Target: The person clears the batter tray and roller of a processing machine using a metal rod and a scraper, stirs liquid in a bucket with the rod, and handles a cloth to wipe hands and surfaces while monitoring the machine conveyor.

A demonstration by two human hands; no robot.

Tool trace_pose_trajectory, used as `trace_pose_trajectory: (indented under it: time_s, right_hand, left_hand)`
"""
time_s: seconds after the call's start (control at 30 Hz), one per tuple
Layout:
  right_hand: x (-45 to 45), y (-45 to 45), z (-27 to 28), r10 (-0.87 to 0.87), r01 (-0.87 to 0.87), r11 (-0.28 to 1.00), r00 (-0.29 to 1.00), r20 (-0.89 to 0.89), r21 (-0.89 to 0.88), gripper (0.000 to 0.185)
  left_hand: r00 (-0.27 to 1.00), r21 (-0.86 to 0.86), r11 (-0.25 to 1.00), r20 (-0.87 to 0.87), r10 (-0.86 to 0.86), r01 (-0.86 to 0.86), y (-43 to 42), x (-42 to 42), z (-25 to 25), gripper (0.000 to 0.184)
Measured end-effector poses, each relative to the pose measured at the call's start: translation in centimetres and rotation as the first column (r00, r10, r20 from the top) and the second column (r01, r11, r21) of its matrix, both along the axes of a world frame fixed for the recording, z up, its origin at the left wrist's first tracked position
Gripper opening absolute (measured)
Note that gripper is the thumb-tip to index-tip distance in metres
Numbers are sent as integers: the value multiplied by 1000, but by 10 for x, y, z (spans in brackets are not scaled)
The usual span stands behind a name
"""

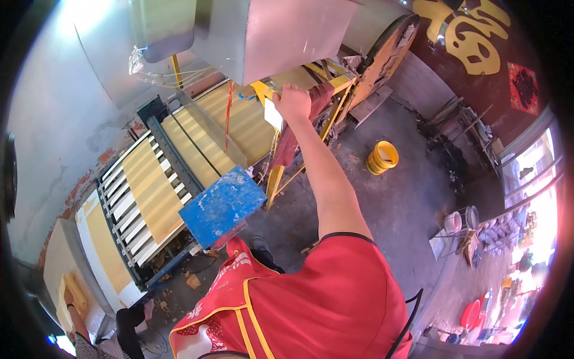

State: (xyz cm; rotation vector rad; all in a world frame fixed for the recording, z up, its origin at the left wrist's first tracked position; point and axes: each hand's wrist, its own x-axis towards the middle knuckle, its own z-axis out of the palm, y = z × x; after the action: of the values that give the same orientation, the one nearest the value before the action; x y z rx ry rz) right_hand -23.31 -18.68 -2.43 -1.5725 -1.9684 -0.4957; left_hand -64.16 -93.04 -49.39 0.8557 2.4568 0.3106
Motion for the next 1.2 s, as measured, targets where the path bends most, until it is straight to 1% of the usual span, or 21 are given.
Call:
trace_pose_trajectory:
  time_s: [0.07, 0.1, 0.17, 0.2, 0.27, 0.3, 0.37, 0.4, 0.47, 0.5, 0.57, 0.6, 0.67, 0.7, 0.77, 0.87, 1.0, 1.07, 1.1, 1.17, 1.2]
  right_hand:
    - [1, -1, 0, -13, 13, 1000, 1000, 4, -7, 37]
    - [-1, -1, 1, -12, 12, 1000, 1000, 6, -12, 37]
    - [-3, 5, -3, -2, 2, 1000, 1000, 29, 8, 37]
    - [0, 7, -5, -6, 5, 1000, 999, 40, 27, 37]
    - [1, 3, -3, -14, 14, 1000, 999, 40, 8, 38]
    - [0, 2, 0, -16, 16, 1000, 999, 31, -5, 38]
    - [0, 1, 1, -40, 41, 999, 999, 28, -11, 39]
    - [0, 1, 1, -23, 23, 1000, 999, 27, -2, 39]
    - [3, 1, 1, -16, 16, 1000, 1000, 21, 8, 39]
    - [3, -1, 3, -7, 8, 1000, 1000, 26, -11, 41]
    - [5, 0, 1, -3, 4, 1000, 1000, 25, -27, 42]
    - [6, 2, -1, 23, -23, 999, 1000, 12, -29, 44]
    - [8, 2, -1, 43, -44, 999, 999, -17, -29, 46]
    - [10, -2, 2, 70, -71, 997, 997, -26, -43, 47]
    - [13, -6, 3, 94, -97, 993, 995, -43, -61, 48]
    - [16, -2, -1, 162, -171, 983, 981, -111, -72, 48]
    - [25, -8, 7, 233, -250, 959, 964, -127, -132, 50]
    - [28, -8, 6, 270, -282, 944, 959, -90, -173, 54]
    - [30, -8, 6, 279, -292, 942, 956, -93, -167, 54]
    - [33, -7, 5, 294, -293, 934, 955, -27, -206, 58]
    - [34, -7, 4, 294, -293, 935, 956, -24, -199, 58]
  left_hand:
    - [998, 31, 999, -63, -24, 26, 4, 3, -5, 19]
    - [998, 31, 999, -55, -22, 23, 7, 5, -9, 19]
    - [981, 61, 998, -192, -16, 28, 15, 10, -19, 12]
    - [983, 60, 998, -184, -17, 29, 20, 15, -14, 12]
    - [1000, 123, 992, -3, -18, 18, 35, 16, 17, 7]
    - [1000, 124, 992, -5, -31, 31, 37, 16, 10, 7]
    - [987, 128, 980, -66, -146, 153, 40, 16, -13, 8]
    - [985, 130, 978, -72, -158, 166, 46, 16, -16, 8]
    - [987, 47, 986, 28, -161, 159, 58, 19, -17, 10]
    - [985, 48, 985, 23, -169, 168, 65, 23, -10, 10]
    - [980, 28, 990, 142, -139, 136, 82, 33, 10, 11]
    - [980, 30, 989, 133, -145, 142, 87, 39, 12, 11]
    - [966, -2, 994, 236, -107, 110, 97, 46, 11, 10]
    - [968, -7, 993, 225, -112, 116, 103, 51, 12, 10]
    - [952, 85, 972, 197, -234, 221, 114, 63, 14, 12]
    - [972, 109, 979, 139, -188, 174, 139, 100, 44, 13]
    - [969, 185, 966, 135, -205, 179, 135, 130, 34, 17]
    - [972, 105, 978, 134, -195, 181, 132, 150, 38, 18]
    - [974, 109, 979, 128, -186, 173, 130, 157, 39, 18]
    - [966, 2, 977, 149, -211, 213, 122, 170, 37, 20]
    - [966, 9, 977, 148, -213, 214, 121, 168, 15, 20]
